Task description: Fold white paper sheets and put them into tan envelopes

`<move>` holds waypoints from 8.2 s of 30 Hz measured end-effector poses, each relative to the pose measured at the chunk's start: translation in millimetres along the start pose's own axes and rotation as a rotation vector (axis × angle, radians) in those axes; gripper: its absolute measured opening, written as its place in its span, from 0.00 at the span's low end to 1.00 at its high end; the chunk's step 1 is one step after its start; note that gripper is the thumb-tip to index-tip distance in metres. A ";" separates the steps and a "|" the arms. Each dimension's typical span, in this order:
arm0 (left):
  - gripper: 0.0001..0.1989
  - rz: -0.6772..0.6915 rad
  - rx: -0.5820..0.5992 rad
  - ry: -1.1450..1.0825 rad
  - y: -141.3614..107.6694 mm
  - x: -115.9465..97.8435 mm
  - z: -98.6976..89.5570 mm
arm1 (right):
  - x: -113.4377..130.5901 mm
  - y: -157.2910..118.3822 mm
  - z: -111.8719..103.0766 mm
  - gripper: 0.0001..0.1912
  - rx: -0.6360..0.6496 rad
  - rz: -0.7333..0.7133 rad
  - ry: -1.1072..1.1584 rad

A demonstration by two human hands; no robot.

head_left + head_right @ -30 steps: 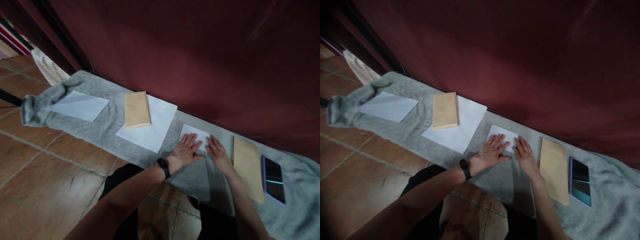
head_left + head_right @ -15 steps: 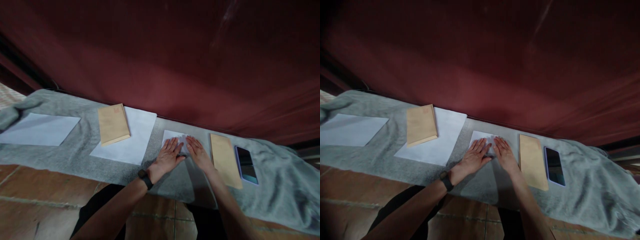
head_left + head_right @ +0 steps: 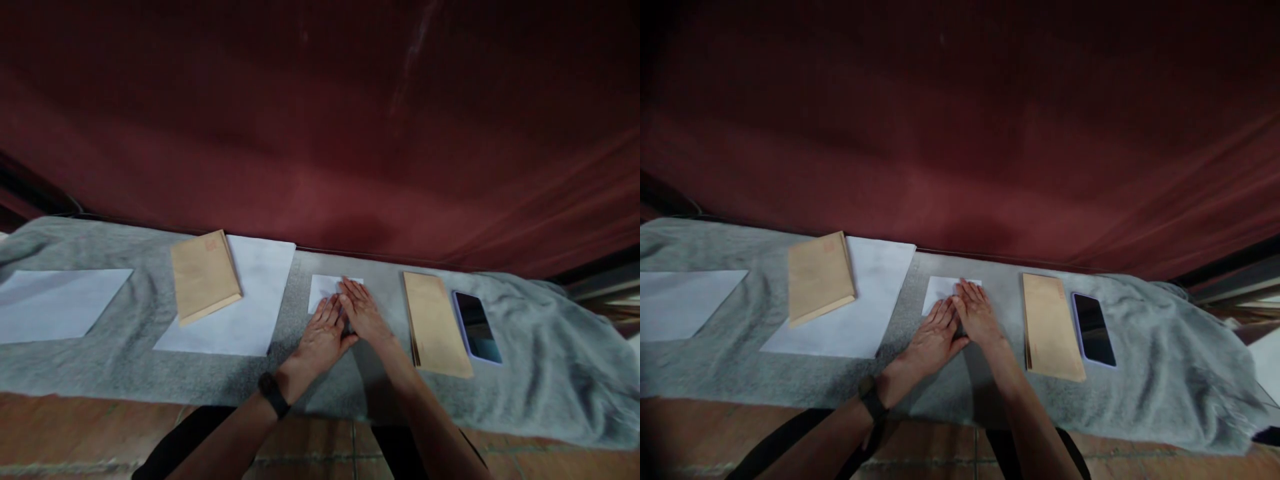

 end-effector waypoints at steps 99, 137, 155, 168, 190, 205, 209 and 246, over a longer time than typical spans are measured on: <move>0.43 0.001 0.022 0.005 -17.8 -20.8 -3.6 | -22.7 -35.4 2.5 0.31 -0.087 -0.091 -0.206; 0.36 -0.262 -0.109 0.027 -27.3 17.6 -4.3 | 24.1 -59.9 11.0 0.33 -0.102 -0.086 -0.162; 0.30 -0.203 -0.074 -0.016 21.9 13.0 -1.5 | 20.9 -60.0 16.3 0.33 -0.133 -0.061 -0.251; 0.37 -0.340 0.028 0.005 43.3 24.6 9.7 | 23.0 -60.2 19.6 0.31 -0.111 -0.082 -0.361; 0.34 -0.457 0.066 0.163 29.0 56.4 1.3 | 16.3 -47.3 -0.3 0.30 -0.137 0.094 -0.211; 0.29 -0.450 0.079 0.135 28.8 57.3 1.8 | 10.4 -5.0 10.2 0.30 -0.052 0.186 -0.178; 0.30 -0.453 0.081 0.149 29.4 56.7 1.6 | 3.8 -6.0 9.7 0.31 -0.108 0.210 -0.236; 0.52 -0.507 0.018 0.166 21.0 67.7 -6.1 | -22.3 -38.4 -3.8 0.34 -0.213 0.168 -0.327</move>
Point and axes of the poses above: each hand's wrist, its own y-axis towards the middle knuckle, its own z-axis out of the palm, x = y × z, the point moved 9 cm from there along y, towards the middle knuckle
